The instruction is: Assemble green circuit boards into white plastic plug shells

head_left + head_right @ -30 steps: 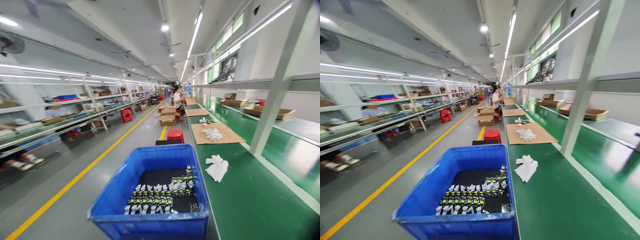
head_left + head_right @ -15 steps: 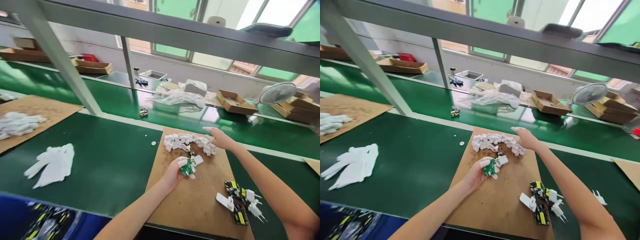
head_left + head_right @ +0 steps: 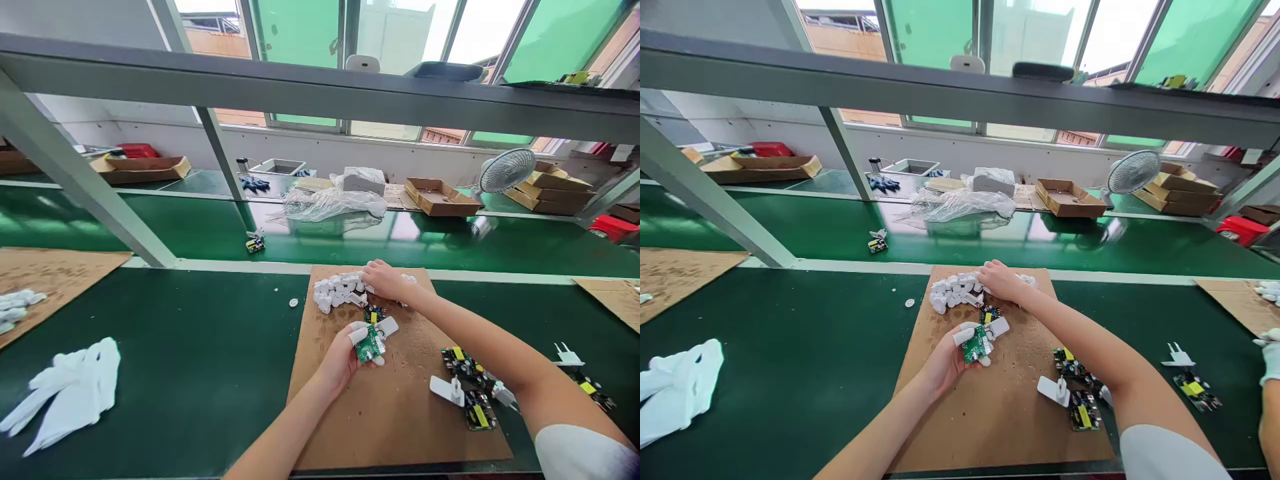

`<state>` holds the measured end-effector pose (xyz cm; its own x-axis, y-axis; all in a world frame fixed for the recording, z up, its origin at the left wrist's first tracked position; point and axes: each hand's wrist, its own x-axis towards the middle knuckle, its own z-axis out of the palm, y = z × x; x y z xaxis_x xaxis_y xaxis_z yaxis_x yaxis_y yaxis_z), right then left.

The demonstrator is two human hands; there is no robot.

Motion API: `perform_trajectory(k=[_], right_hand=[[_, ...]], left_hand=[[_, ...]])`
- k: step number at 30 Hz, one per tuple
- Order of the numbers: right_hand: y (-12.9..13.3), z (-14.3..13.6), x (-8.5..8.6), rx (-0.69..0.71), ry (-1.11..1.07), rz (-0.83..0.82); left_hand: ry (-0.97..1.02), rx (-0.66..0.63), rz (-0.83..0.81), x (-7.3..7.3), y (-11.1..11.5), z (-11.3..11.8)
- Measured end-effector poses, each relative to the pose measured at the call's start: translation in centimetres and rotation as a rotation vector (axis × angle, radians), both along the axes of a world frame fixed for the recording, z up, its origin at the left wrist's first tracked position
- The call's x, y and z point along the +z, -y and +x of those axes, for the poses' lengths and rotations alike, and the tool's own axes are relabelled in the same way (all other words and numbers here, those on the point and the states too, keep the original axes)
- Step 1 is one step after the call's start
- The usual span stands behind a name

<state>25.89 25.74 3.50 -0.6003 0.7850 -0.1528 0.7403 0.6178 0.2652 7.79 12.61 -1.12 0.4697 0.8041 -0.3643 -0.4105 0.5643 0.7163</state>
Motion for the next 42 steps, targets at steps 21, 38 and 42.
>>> perform_trajectory(k=[21, 38, 42], right_hand=[[15.8, 0.0, 2.3, -0.092, -0.958, -0.089], [19.1, -0.3, -2.8, -0.341, -1.263, 0.036], [19.1, -0.2, -3.1, -0.361, -1.3, 0.011]], left_hand=[[0.126, 0.159, -0.039, 0.3, 1.2, 0.3], [0.225, -0.218, 0.185, 0.4, 2.6, -0.3], [0.13, -0.233, 0.22, 0.4, 2.7, -0.3]])
